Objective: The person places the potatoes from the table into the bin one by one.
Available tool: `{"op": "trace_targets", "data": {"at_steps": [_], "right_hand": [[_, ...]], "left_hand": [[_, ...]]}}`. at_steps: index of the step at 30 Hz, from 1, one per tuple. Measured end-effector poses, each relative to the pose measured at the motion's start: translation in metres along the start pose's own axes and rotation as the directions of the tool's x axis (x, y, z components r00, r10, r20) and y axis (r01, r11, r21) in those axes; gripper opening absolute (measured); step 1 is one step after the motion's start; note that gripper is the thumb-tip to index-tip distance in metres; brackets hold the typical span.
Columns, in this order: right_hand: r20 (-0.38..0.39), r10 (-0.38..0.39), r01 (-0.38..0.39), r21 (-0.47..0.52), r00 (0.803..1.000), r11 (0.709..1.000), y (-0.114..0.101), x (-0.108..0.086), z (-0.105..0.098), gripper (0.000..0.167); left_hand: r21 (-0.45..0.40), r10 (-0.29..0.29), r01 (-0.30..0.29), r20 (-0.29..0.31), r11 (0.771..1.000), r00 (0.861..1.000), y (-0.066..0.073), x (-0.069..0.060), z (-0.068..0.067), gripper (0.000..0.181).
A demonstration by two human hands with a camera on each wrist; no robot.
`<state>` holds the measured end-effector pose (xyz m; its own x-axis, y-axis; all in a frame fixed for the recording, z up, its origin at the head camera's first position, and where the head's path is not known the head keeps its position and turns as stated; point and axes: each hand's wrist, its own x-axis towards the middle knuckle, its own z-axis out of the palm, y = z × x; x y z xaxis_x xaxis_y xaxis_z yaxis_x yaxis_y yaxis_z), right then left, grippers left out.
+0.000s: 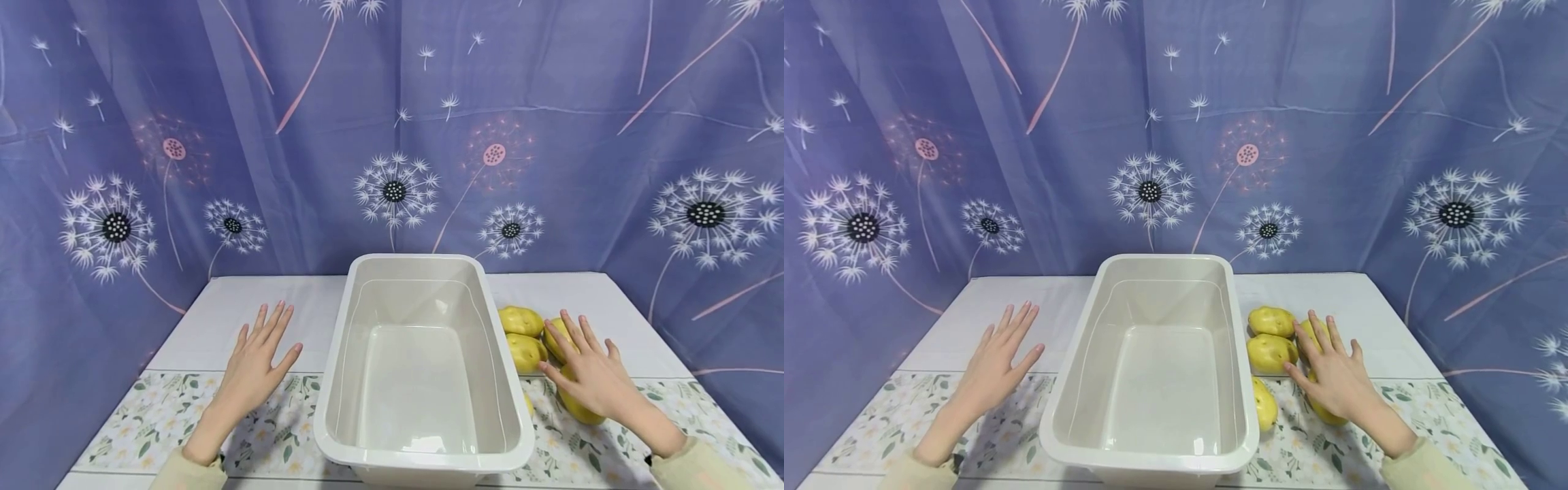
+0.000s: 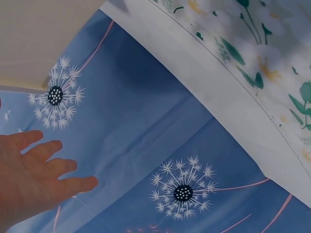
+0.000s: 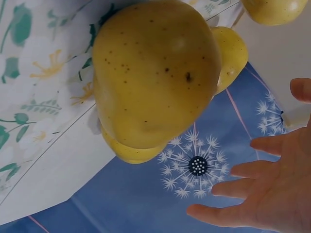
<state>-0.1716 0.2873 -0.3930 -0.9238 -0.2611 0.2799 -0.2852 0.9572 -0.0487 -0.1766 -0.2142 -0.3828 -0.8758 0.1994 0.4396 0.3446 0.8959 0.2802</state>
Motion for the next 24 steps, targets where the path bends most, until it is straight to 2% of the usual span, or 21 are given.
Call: {"op": "trace_targets", "data": {"at_steps": [19,24], "right_hand": [[-0.062,-0.039,0.04,0.005,0.997,0.999,-0.0003,-0.004,0.002,0.071],[-0.074,-0.054,0.054,0.003,0.996,0.999,-0.0011,-0.0043,0.0025,0.07]], "left_hand": [[0.001,0.071,-0.071,-0.032,0.997,0.997,0.0076,0.0063,-0.0089,0.06],[0.003,0.104,-0.104,-0.068,0.995,0.992,0.0082,0.0071,-0.0095,0.058]]}}
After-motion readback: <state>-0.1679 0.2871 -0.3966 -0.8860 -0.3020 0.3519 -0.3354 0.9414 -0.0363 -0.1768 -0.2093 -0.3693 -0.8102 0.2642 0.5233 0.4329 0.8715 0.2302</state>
